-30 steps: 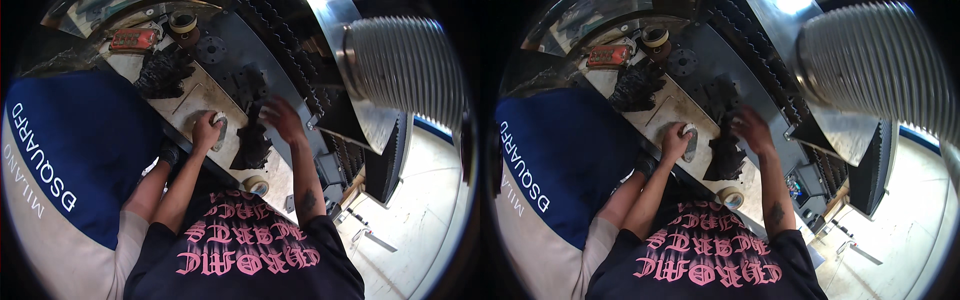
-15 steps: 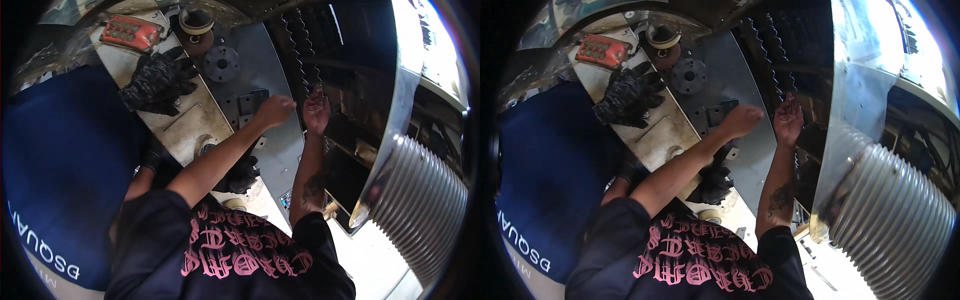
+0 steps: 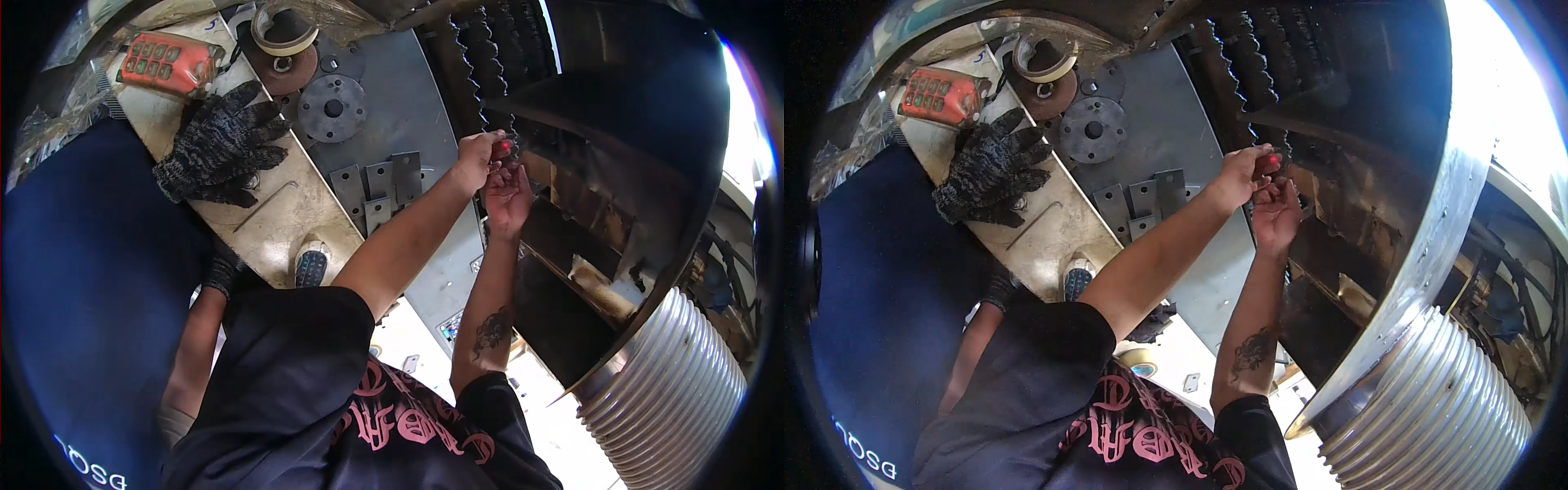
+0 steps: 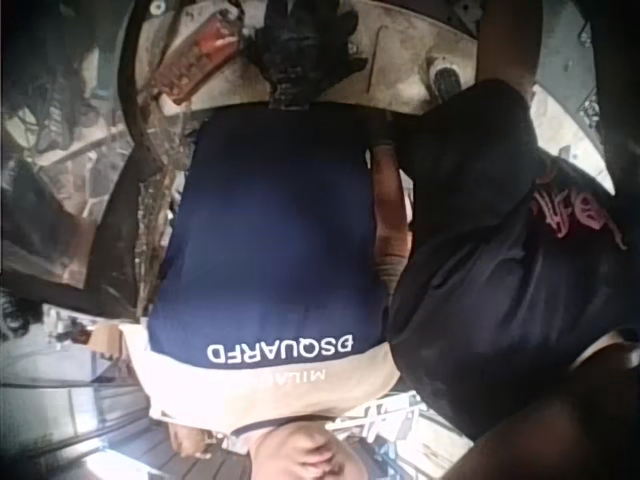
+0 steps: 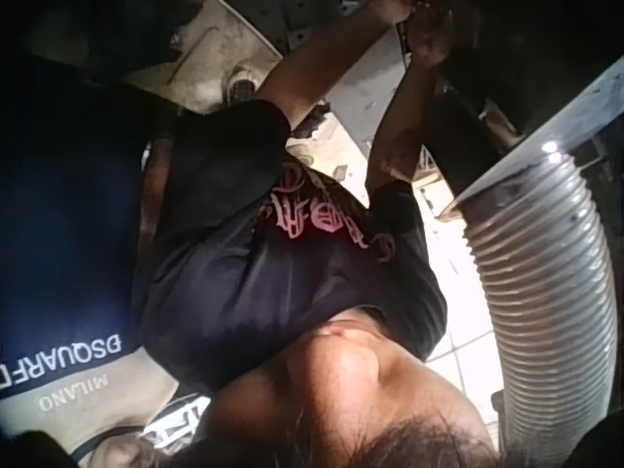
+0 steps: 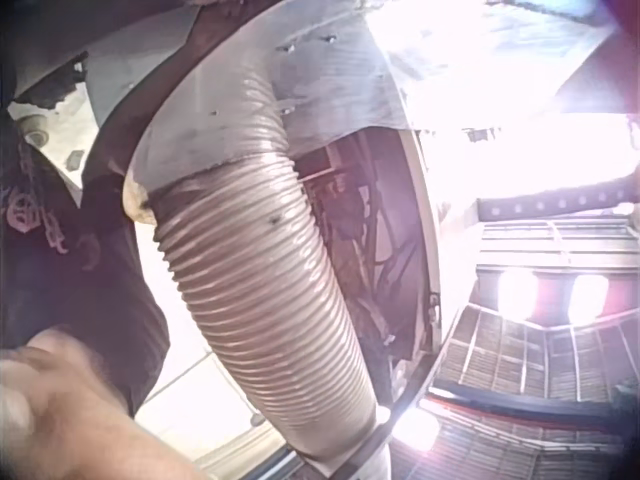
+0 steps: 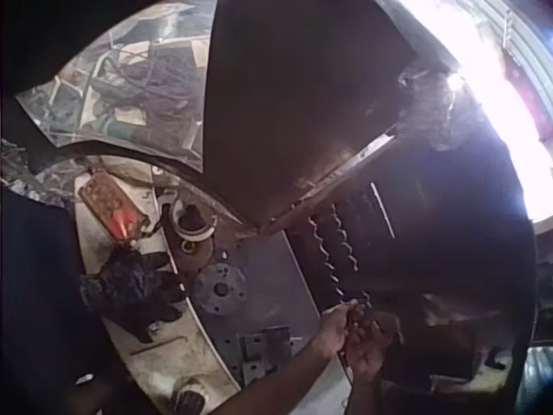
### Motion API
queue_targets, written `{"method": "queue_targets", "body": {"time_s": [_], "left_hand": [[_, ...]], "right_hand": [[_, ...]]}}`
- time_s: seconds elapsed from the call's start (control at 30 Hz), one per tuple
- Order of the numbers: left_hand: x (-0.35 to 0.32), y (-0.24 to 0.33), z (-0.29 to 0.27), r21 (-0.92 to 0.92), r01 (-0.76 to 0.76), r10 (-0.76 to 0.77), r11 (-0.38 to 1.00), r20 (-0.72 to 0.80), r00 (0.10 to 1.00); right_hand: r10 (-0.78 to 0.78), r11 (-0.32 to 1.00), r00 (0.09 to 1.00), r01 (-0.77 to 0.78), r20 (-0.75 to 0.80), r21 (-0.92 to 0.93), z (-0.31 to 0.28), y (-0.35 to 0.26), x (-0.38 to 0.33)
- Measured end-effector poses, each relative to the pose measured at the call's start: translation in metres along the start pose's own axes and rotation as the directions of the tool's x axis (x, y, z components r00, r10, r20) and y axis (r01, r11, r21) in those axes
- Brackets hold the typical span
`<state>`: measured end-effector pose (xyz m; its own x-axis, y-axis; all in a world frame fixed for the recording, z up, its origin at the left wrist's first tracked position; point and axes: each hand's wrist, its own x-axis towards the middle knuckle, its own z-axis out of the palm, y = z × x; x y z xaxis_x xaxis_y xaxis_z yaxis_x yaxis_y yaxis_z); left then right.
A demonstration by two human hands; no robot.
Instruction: The person assembles a mechanical component on a workbench, using a handheld remote control to operate a machine. They handle a roll of tape, a black cloth, and a small plastic bag containing metal parts. The person places a metal part into the machine and uses the remote to adjust it.
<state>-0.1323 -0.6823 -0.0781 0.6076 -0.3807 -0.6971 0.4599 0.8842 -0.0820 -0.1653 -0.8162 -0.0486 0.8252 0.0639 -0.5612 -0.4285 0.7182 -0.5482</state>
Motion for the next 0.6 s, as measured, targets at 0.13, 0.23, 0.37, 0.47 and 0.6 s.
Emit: {"method": "queue_targets", "body": {"time_s": [0.13, 0.23, 0.37, 0.47, 0.6], "left_hand": [[-0.002, 0.01, 0.011, 0.033, -0.097, 0.097, 0.995, 0.002, 0.995], [0.0, 0.017, 0.017, 0.093, -0.145, 0.148, 0.985, -0.02, 0.989], [-0.002, 0.018, 0.019, 0.103, -0.131, 0.133, 0.986, -0.007, 0.991], [-0.007, 0.021, 0.019, 0.107, -0.122, 0.123, 0.987, -0.006, 0.992], [-0.013, 0.024, 0.022, 0.122, -0.146, 0.148, 0.982, -0.009, 0.989]], "right_hand": [[-0.047, 0.999, 0.998, 0.047, 0.049, -0.012, 0.002, 0.0, 0.0], [-0.13, 0.986, 0.991, 0.126, -0.038, -0.105, 0.017, 0.006, -0.002], [-0.071, 0.992, 0.995, 0.078, 0.064, -0.102, 0.016, 0.004, -0.003], [-0.067, 0.993, 0.997, 0.07, 0.041, -0.092, 0.011, 0.003, 0.0], [-0.051, 0.993, 0.999, 0.049, -0.01, -0.108, 0.006, 0.001, 0.004]]}}
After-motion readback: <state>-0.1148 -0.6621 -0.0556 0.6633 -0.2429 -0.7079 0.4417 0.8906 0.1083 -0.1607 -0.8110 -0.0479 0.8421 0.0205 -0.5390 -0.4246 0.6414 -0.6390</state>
